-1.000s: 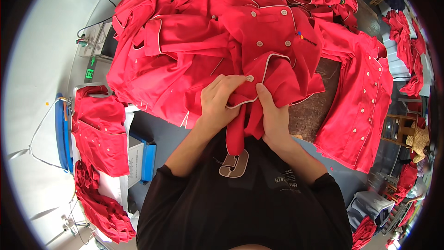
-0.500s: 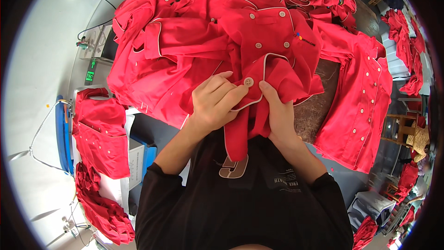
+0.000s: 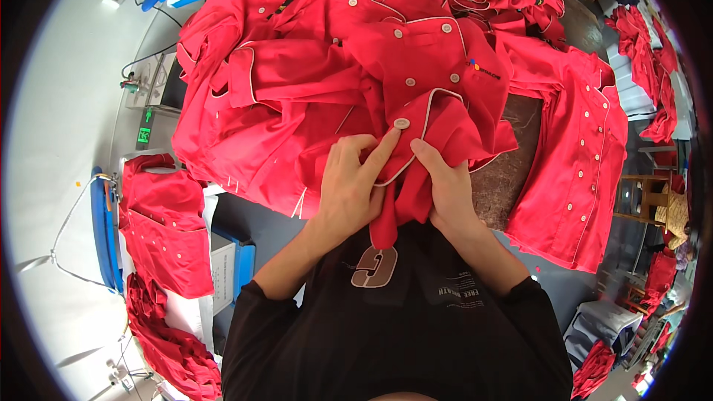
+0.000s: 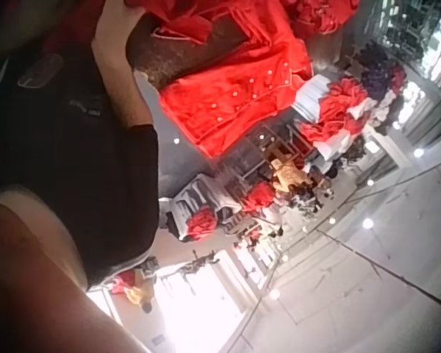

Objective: Folding and stacking red jackets on an industrial workbench.

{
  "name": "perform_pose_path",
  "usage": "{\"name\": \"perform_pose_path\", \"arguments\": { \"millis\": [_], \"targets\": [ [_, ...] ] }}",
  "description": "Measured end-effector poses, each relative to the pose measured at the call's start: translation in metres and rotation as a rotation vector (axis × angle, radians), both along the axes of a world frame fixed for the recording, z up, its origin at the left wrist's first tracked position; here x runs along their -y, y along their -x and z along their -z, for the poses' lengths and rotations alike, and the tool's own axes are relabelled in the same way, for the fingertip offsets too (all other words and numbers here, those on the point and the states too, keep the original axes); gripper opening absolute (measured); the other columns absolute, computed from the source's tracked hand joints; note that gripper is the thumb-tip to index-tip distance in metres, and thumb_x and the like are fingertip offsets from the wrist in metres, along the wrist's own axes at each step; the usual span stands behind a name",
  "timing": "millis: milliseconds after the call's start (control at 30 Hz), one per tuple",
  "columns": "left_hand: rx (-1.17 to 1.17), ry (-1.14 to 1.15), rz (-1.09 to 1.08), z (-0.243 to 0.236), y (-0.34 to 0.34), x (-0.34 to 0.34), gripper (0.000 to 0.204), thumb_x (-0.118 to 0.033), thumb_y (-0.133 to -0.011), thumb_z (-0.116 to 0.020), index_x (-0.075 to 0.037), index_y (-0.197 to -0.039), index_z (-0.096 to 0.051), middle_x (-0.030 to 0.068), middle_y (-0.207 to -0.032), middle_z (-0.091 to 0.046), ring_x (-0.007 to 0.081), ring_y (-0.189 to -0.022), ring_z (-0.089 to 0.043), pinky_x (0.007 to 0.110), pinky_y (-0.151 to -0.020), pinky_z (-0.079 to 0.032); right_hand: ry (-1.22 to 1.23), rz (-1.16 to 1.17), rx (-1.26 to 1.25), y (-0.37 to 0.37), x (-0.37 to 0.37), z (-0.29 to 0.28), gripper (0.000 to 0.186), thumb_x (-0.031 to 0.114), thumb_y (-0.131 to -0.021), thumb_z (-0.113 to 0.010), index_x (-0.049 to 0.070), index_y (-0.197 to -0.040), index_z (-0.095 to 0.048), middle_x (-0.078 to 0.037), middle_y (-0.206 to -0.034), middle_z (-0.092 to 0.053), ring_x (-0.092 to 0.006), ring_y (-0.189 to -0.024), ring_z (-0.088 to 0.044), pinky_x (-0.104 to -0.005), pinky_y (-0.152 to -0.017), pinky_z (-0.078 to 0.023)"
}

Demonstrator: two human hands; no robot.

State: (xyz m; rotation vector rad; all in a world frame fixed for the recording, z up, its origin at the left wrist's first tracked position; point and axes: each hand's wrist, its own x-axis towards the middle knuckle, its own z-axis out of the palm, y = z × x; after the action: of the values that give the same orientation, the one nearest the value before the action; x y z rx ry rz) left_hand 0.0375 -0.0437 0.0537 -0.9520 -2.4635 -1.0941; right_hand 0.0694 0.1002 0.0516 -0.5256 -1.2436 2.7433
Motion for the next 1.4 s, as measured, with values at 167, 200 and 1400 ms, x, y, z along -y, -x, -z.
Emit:
{"name": "perform_pose_path", "arguments": {
  "millis": [167, 200, 1400],
  "targets": [
    [0.099, -0.046, 0.093, -0.009, -0.002, 0.012, 0.050, 0.006, -0.061, -0.060, -0.004, -0.111, -0.062, 0.0136, -0.094, -0.050, 0.0284, -0.085, -0.052, 0.035, -0.072, -0.044, -0.255, 0.016, -0.085, -0.003, 0.000, 0.017, 0.033, 0.005, -0.086, -0.061, 0.001, -0.117, -0.050, -0.006, -0.111, -0.058, -0.0160, -0.101, -0.057, -0.0304, -0.086, -0.047],
    [0.131, -0.070, 0.169, -0.012, 0.003, 0.017, 0.047, 0.008, -0.062, -0.058, -0.002, -0.108, -0.062, 0.0146, -0.094, -0.051, 0.0293, -0.086, -0.054, 0.035, -0.073, -0.046, -0.257, 0.036, -0.088, -0.006, -0.001, 0.024, 0.033, 0.005, -0.086, -0.061, 0.001, -0.117, -0.050, -0.006, -0.111, -0.058, -0.0160, -0.101, -0.057, -0.0304, -0.086, -0.047],
    [0.736, 0.214, 0.268, 0.035, 0.096, 0.010, 0.073, -0.024, -0.079, -0.070, -0.005, -0.137, -0.031, 0.0214, -0.137, -0.039, 0.0385, -0.123, -0.042, 0.041, -0.099, -0.037, -1.588, -0.519, -0.112, 0.105, -0.122, 0.061, 0.029, 0.028, -0.085, -0.061, -0.001, -0.083, -0.062, -0.015, -0.069, -0.061, -0.0271, -0.064, -0.063, -0.0357, -0.061, -0.047]
  ]
}}
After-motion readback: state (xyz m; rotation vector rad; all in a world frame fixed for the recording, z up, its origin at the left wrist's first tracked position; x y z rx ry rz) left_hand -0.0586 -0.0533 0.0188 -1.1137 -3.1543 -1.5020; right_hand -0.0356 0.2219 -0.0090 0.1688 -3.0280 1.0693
